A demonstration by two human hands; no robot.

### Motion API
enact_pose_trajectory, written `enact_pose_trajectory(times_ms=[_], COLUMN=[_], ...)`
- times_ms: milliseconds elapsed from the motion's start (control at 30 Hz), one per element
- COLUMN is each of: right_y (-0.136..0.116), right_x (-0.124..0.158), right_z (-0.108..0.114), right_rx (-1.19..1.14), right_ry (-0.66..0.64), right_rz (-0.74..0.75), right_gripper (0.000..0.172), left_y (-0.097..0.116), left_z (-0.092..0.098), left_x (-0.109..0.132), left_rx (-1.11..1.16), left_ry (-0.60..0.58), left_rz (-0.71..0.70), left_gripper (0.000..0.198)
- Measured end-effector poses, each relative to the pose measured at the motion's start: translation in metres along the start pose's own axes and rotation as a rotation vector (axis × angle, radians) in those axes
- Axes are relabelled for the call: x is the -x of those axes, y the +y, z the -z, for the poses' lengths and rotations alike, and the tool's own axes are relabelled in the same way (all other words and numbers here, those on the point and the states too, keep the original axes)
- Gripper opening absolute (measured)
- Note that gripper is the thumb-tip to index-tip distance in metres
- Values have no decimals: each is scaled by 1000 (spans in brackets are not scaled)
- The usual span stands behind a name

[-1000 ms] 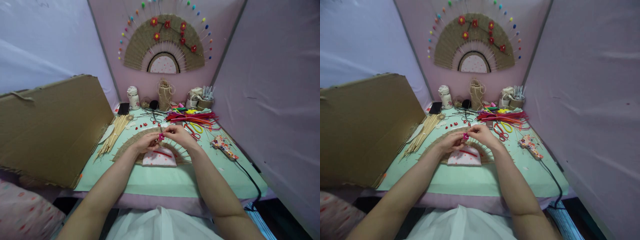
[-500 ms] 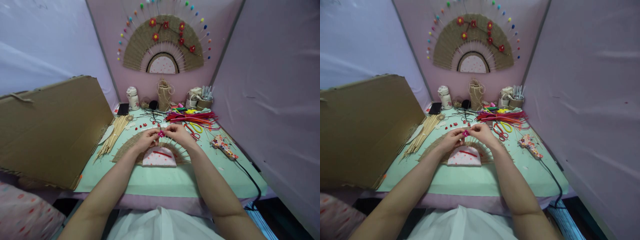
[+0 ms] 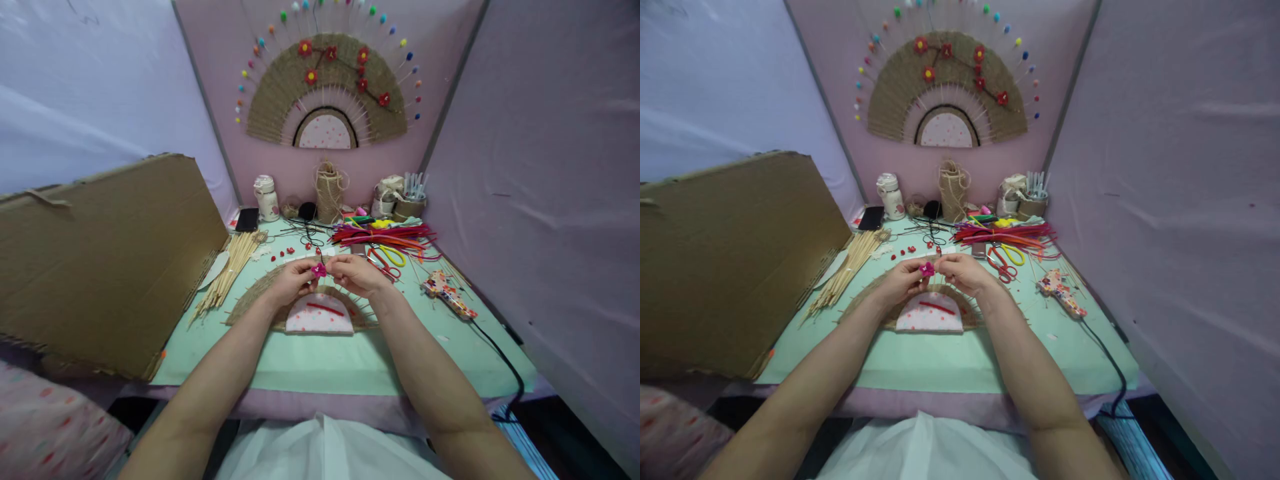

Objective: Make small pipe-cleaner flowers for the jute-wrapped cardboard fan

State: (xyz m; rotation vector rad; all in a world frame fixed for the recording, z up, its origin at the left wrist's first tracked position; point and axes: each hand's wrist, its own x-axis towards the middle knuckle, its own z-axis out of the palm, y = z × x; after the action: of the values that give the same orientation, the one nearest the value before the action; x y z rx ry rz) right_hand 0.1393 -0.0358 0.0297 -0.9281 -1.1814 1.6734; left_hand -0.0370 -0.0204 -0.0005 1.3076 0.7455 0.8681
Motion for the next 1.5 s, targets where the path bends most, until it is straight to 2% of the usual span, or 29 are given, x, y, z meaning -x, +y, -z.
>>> enact_pose_trajectory(times_ms=[267,500,567,633,700,767,867,967,1167,1367,1500], right_y=[4,3,1,0,-1,0,4,9,15,15,13], right_x=[-3,-2,-2,-3,-5,-6,-6,-7,-13,-13,-13], right_z=[-2,-4,-3,-1,1,0,-6,-14,-17,-16,-16], right_rx=[-158,-148,-79,14,78,102,135,137,22,29,160], right_ry=[-83,-114,-68,44,179,251,230,181,159,210,352], right_rz=[-63,-73,-29,54,139,186,199,178,149,213,289], right_gripper=[24,24,24,23,25,26,25,27,28,24,21], left_y=[2,5,6,5,4,3,2,2,-1,-5,6], left_z=[-3,-5,-6,-5,-4,-2,-1,-2,-10,-13,-10], left_x=[1,2,1,-1,-4,-7,-10,-11,-10,-10,-6], left_rx=[-1,-2,-3,-2,18,59,103,135,196,209,132], left_ry=[41,57,74,123,212,312,407,446,427,379,365], left_rz=[-31,-65,-97,-151,-226,-297,-333,-322,-298,-231,-155], left_gripper=[31,31,31,28,26,25,26,28,29,30,36])
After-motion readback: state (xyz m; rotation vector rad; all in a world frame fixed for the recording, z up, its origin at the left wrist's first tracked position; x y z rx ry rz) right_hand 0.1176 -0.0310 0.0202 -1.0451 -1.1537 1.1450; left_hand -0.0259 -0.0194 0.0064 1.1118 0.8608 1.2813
